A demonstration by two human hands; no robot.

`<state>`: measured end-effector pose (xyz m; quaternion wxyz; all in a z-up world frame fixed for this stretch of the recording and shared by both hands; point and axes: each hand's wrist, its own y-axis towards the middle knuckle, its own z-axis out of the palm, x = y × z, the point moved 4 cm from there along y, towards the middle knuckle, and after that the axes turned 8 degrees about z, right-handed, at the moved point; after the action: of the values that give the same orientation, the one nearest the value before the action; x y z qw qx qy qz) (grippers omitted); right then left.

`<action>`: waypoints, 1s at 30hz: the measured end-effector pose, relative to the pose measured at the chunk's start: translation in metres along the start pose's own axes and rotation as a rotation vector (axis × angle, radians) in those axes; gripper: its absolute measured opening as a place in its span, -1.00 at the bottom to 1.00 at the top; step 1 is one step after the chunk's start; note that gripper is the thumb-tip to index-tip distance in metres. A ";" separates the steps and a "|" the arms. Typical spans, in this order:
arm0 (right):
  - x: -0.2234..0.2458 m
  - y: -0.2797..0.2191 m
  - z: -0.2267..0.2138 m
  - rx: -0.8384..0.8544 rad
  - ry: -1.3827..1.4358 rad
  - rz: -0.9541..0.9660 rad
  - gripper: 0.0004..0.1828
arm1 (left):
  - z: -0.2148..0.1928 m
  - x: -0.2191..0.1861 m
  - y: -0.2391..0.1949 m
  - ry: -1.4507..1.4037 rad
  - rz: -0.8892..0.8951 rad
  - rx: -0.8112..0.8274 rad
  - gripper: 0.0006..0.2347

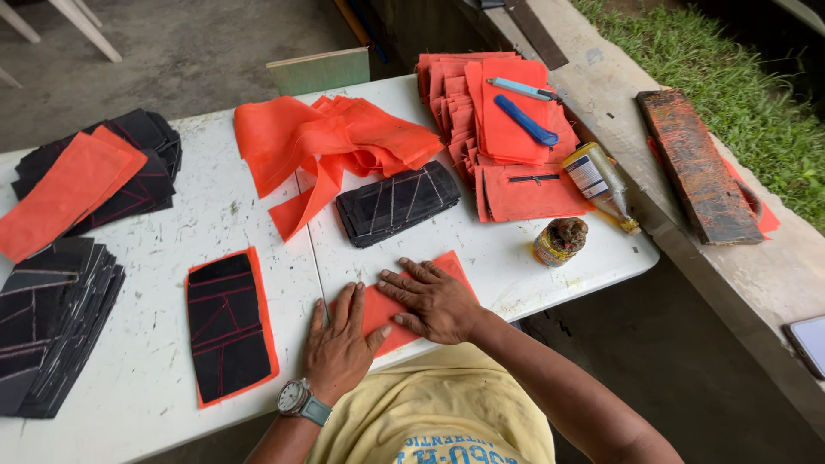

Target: The person assembles sandals by placing orange foam insoles onto black patterned soles and rubbing the edges with a small abrasive tool. They handle multiple pairs, stacking completed units on the table.

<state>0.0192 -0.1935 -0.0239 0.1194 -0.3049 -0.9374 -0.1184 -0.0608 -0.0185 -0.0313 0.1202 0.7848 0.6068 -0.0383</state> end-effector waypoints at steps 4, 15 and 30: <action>-0.007 0.003 0.004 0.126 -0.051 0.084 -0.25 | 0.000 0.005 0.000 -0.019 -0.130 0.242 -0.20; -0.047 -0.042 -0.033 -0.152 0.049 0.316 -0.29 | -0.021 -0.011 0.013 0.105 0.010 0.052 -0.02; -0.150 -0.131 -0.090 -0.543 0.481 0.804 -0.09 | 0.004 -0.021 0.100 -0.273 0.232 0.259 -0.56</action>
<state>0.0718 -0.4047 -0.0032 0.2834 -0.6237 -0.6288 -0.3678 0.0304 -0.0624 -0.0171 0.1029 0.8458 0.4806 -0.2076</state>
